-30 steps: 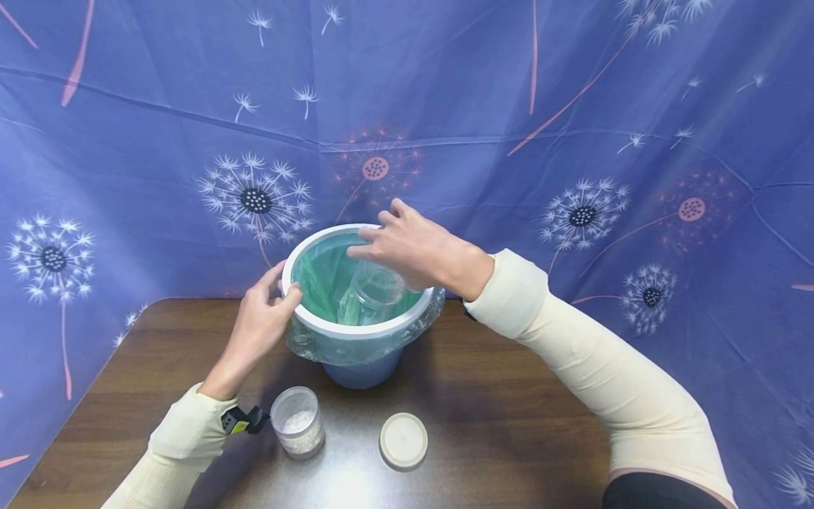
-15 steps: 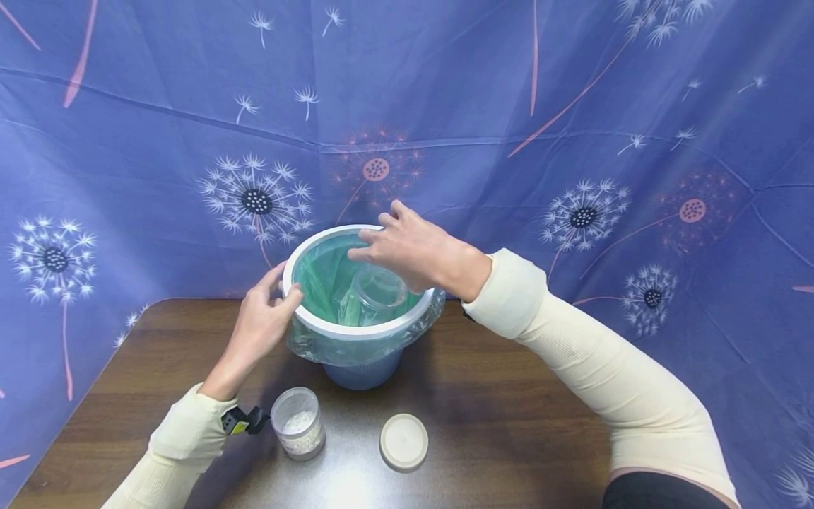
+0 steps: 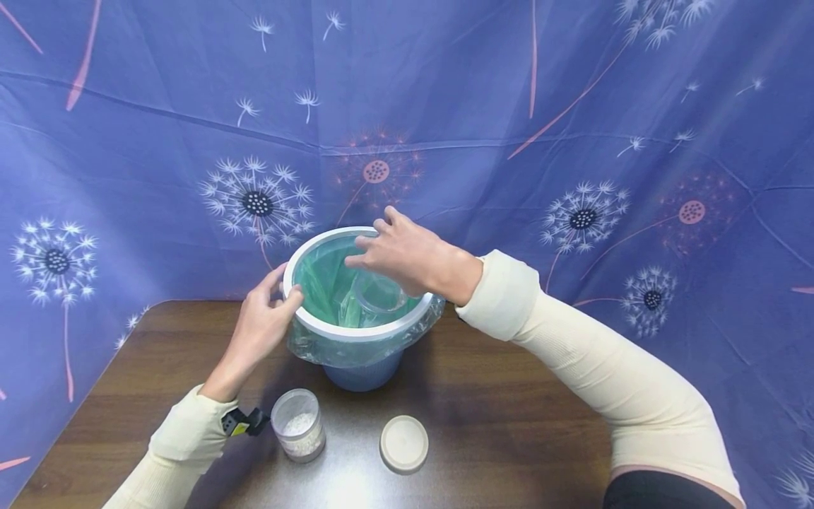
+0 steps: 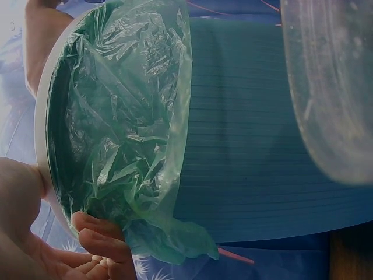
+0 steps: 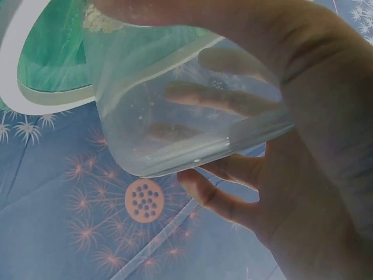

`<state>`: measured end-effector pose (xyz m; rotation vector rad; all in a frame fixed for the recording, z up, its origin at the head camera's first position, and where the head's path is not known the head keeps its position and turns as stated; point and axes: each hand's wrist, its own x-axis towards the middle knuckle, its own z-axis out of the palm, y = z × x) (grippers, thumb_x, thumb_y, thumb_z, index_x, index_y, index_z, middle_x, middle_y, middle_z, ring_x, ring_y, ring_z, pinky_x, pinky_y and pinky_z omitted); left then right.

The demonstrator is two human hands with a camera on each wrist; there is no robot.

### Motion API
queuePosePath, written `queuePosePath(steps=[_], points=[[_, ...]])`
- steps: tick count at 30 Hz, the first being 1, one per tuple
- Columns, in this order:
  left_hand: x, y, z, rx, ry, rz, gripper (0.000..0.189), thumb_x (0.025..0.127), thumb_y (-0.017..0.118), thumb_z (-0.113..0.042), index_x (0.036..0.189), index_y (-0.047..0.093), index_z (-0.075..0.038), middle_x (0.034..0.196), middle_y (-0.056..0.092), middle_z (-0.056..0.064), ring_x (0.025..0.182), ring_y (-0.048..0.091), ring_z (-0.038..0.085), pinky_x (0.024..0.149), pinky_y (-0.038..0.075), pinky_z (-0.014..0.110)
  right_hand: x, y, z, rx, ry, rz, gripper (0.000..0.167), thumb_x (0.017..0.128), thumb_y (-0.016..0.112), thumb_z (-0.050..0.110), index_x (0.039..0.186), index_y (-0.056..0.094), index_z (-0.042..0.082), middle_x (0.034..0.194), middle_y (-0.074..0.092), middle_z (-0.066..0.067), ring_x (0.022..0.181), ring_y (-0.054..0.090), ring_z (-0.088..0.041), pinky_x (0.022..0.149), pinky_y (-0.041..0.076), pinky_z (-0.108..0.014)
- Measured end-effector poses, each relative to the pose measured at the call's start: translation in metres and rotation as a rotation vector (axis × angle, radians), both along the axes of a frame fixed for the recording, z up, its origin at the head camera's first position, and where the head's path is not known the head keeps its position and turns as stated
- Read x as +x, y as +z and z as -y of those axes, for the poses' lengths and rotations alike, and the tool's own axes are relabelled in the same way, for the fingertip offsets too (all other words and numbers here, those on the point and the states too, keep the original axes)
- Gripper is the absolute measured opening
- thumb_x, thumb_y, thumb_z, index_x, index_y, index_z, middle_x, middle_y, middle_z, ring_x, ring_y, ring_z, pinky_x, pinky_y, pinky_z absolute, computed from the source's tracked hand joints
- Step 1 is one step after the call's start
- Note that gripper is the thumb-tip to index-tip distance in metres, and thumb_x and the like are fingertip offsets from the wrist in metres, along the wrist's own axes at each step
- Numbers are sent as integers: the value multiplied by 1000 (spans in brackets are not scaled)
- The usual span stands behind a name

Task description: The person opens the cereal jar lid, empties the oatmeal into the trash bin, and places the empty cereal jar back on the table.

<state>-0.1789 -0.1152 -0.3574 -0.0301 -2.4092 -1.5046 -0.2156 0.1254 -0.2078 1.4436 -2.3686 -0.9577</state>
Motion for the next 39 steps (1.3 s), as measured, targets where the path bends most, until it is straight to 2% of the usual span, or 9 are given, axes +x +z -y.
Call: queuePosePath(steps=[10, 22, 28, 35, 39], points=[[0, -2, 0, 2, 5, -15, 61, 99, 63, -28, 158, 54, -14, 90, 59, 7, 75, 53, 19, 72, 42, 36, 2, -4, 6, 39, 11, -19, 69, 82, 84, 7, 144, 62, 28, 126, 66, -4, 98, 60, -33, 89, 43, -46], [0, -3, 1, 8, -1, -17, 61, 99, 63, -27, 158, 54, -13, 92, 60, 7, 75, 53, 17, 71, 42, 34, 2, -7, 10, 80, -8, -26, 72, 83, 86, 12, 147, 60, 30, 129, 66, -3, 99, 62, -32, 88, 44, -45], [1, -3, 1, 4, 1, -15, 62, 99, 64, -28, 158, 53, -12, 93, 60, 7, 75, 53, 19, 71, 42, 35, 3, -7, 5, 43, -14, -15, 72, 80, 86, 9, 145, 62, 29, 124, 66, -3, 96, 61, -32, 87, 44, -45], [0, -2, 0, 3, 1, -20, 62, 99, 63, -27, 158, 54, -12, 92, 60, 7, 73, 52, 17, 71, 42, 35, 1, -10, -5, -51, 6, -9, 68, 79, 76, 2, 141, 65, 27, 122, 67, -3, 88, 59, -32, 83, 44, -45], [0, -2, -1, 4, 1, -20, 61, 99, 63, -26, 158, 53, -11, 92, 59, 7, 73, 52, 16, 71, 42, 35, -2, -11, -11, -103, -27, 30, 69, 76, 81, 7, 141, 63, 24, 126, 66, -5, 92, 58, -33, 86, 45, -48]])
